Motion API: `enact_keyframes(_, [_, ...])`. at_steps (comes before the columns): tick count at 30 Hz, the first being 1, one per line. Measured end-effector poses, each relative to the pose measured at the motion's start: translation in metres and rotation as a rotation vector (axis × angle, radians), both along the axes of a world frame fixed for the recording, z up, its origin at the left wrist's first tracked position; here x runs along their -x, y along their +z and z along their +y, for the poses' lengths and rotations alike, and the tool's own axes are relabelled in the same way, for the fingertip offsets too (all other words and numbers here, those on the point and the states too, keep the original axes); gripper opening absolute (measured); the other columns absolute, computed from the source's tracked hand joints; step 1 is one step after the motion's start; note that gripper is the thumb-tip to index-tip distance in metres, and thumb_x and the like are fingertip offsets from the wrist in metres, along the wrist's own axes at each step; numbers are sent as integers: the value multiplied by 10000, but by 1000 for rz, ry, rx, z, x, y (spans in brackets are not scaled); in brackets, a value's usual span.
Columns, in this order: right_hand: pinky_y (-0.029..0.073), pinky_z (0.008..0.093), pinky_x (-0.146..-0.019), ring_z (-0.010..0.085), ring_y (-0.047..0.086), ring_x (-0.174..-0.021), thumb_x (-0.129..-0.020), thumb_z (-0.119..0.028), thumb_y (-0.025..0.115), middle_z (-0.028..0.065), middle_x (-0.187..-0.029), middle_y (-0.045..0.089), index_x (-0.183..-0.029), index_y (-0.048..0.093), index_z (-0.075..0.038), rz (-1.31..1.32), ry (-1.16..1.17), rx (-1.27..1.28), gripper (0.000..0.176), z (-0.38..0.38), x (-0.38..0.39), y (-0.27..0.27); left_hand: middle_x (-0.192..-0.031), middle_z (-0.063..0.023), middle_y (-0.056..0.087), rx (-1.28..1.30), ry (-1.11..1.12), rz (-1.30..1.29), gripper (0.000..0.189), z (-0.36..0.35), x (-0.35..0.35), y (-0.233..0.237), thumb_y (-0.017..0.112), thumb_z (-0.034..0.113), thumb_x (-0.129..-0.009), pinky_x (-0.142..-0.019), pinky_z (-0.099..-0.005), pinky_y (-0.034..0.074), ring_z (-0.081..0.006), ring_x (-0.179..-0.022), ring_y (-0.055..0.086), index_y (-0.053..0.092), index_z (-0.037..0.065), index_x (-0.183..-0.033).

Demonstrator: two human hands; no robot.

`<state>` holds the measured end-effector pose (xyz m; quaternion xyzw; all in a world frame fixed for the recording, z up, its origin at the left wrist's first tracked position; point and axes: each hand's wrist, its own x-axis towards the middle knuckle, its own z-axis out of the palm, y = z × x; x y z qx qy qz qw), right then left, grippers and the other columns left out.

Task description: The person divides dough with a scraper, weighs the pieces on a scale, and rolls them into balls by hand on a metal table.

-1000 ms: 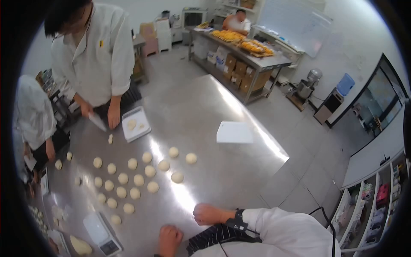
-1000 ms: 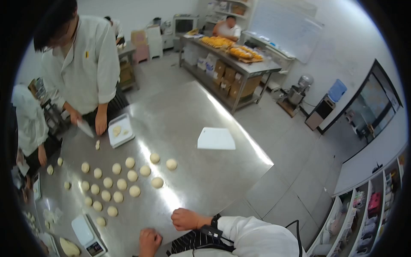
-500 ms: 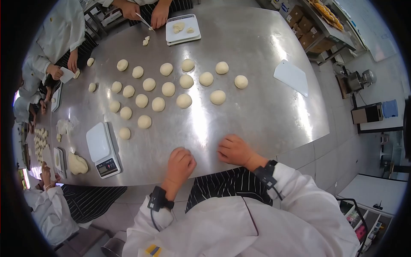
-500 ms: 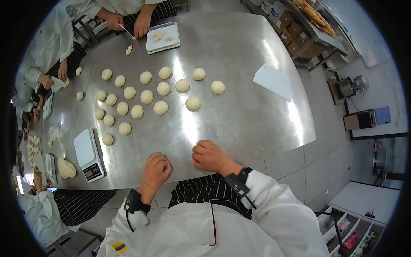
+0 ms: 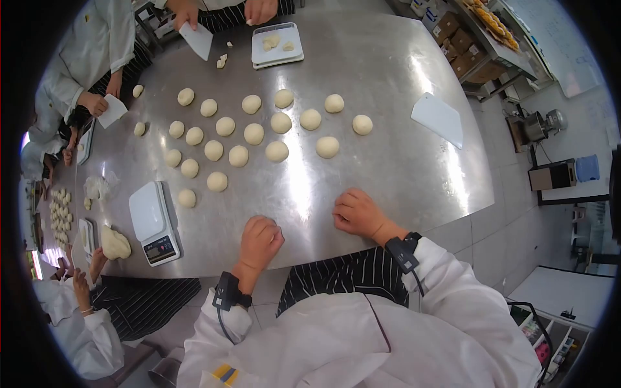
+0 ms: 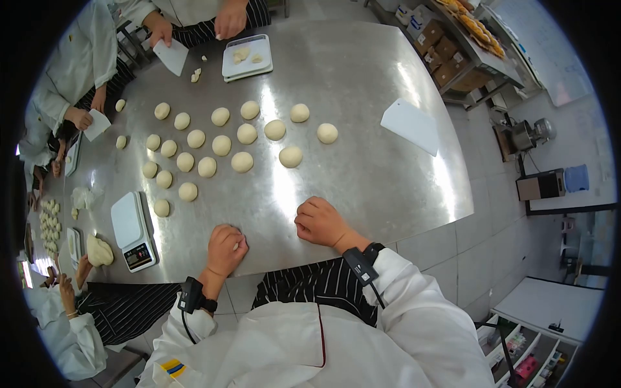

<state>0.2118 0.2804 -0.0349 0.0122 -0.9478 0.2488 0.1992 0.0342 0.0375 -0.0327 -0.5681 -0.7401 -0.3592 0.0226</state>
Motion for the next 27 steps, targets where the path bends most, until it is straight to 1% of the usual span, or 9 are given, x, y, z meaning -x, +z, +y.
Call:
enact_keyframes(1, [490,360,-828,256,578,-907,-673,-129,725,33,-933,619,-871,655,-96,1,-3,0,212,3,1,4,-899,-88,613,9,-30,-7,262,2,1,5,738,32,-640,-828,-405,500,-319,-891,595,639,63,-881])
enact_keyframes(5, [464,405,-925,308,551,-1046,-673,-210,798,90,-1138,589,-1141,618,-96,-122,-29,258,514,9,-21,39,-1032,-126,589,71,3,-164,462,-15,-3,38,786,113,-627,-878,-421,484,-350,-975,567,638,58,-1061])
enact_keyframes(7, [453,418,-956,323,533,-1095,-669,-235,821,109,-1211,563,-1224,588,-97,-181,-99,356,617,19,-36,47,-1228,-162,515,272,94,-189,694,-31,1,51,829,150,-608,-955,-433,449,-363,-1139,501,564,70,-1244])
enact_keyframes(10, [447,421,-984,337,489,-1166,-663,-249,839,126,-1286,508,-1270,565,-117,-240,-96,326,678,21,-40,50,-1300,-156,462,449,159,-307,703,-36,5,70,830,148,-611,-996,-426,428,-359,-1196,451,564,88,-1259])
enact_keyframes(15, [474,412,-943,365,476,-1125,-706,-120,742,141,-1206,512,-1164,644,-142,-596,-209,57,469,-9,-18,63,-1211,-161,480,608,158,-272,540,-8,-6,65,791,128,-643,-995,-434,420,-370,-1132,453,621,106,-1155])
enact_keyframes(16, [483,404,-920,358,491,-1070,-708,-72,696,144,-1145,517,-1078,676,-119,-581,-226,92,373,-13,-15,61,-1179,-162,484,659,167,-290,466,-4,-9,61,772,114,-656,-987,-436,423,-370,-1107,456,641,105,-1103])
enact_keyframes(20, [475,403,-902,344,530,-1018,-703,-100,705,115,-1090,542,-1026,686,-118,-627,-270,195,324,-8,-10,60,-1108,-160,497,691,183,-277,334,7,-4,67,730,87,-670,-957,-432,437,-374,-1069,470,654,80,-995])
enact_keyframes(23, [477,392,-890,335,546,-1020,-706,-107,706,120,-1082,542,-1032,684,-111,-537,-276,409,327,10,0,79,-1046,-161,517,702,148,-325,309,25,7,92,703,72,-668,-918,-424,446,-369,-1041,493,651,73,-973])
enact_keyframes(27, [488,402,-880,334,558,-997,-686,-124,713,134,-1052,541,-1033,681,-101,-340,-322,452,349,75,41,112,-980,-147,535,373,4,-214,291,109,46,142,677,71,-668,-854,-423,449,-353,-977,529,646,52,-957])
